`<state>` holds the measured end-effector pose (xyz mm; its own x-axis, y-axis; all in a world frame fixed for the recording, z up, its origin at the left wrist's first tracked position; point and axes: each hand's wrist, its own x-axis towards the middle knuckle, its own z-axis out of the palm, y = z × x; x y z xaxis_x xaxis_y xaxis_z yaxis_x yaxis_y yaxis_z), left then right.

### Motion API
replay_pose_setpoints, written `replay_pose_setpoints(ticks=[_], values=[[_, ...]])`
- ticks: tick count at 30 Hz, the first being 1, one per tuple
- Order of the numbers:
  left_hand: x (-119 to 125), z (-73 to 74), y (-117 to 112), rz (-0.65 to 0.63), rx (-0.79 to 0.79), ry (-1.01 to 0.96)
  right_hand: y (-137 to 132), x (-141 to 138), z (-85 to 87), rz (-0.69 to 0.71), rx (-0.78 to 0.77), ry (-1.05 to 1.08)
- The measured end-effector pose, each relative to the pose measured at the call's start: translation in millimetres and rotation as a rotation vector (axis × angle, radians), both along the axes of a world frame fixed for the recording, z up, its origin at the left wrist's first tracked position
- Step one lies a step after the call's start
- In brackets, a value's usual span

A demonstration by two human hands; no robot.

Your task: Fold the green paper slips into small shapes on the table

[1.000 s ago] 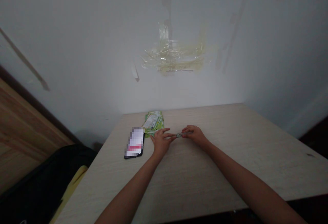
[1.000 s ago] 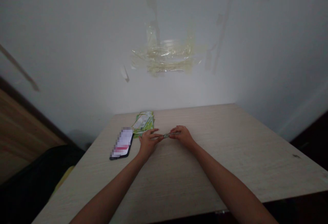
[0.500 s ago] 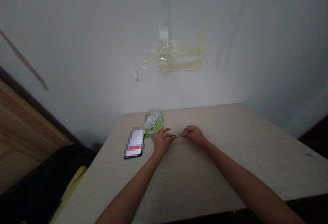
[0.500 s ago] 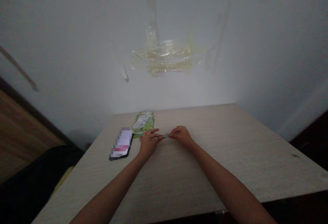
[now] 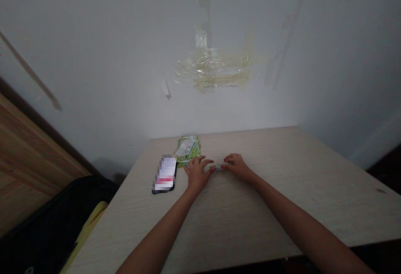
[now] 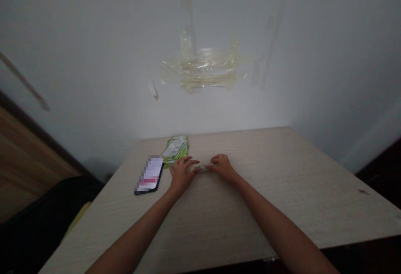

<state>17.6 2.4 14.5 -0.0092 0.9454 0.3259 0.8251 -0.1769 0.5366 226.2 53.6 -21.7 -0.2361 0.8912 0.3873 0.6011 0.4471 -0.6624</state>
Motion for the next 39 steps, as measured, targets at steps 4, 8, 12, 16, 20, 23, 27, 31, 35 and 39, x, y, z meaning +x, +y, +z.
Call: replay_pose_setpoints(ticks=[4, 8, 12, 16, 20, 23, 27, 31, 35, 39], values=[[2, 1.3, -2, -0.041, -0.01, 0.054, -3, -2, 1.3, -0.021, 0.029, -0.058], [2, 1.1, -2, -0.055, -0.021, 0.045, -8, -3, 5.3, -0.007, 0.058, -0.065], [1, 0.6, -1, -0.069, -0.021, 0.041, -13, -2, 12.2, 0.034, 0.092, -0.018], [1, 1.2, 0, -0.081, -0.05, 0.038, -14, -2, 14.3, 0.029, 0.102, 0.02], [1, 2.2, 1, -0.062, -0.067, 0.025, -13, -3, 11.7, 0.026, 0.121, 0.013], [1, 1.4, 2, -0.061, -0.058, 0.018, -14, -5, 12.5, 0.042, 0.111, -0.037], [2, -1.3, 3, -0.055, -0.026, 0.018, -17, -7, 16.9, 0.044, 0.091, -0.094], [2, -1.6, 4, -0.065, -0.013, 0.033, -18, -7, 18.5, 0.056, 0.098, -0.076], [2, -0.7, 4, -0.07, 0.001, 0.038, -16, -6, 17.4, 0.071, 0.101, -0.027], [3, 0.0, 4, -0.095, -0.02, 0.036, -16, -6, 18.0, 0.058, 0.086, -0.02]])
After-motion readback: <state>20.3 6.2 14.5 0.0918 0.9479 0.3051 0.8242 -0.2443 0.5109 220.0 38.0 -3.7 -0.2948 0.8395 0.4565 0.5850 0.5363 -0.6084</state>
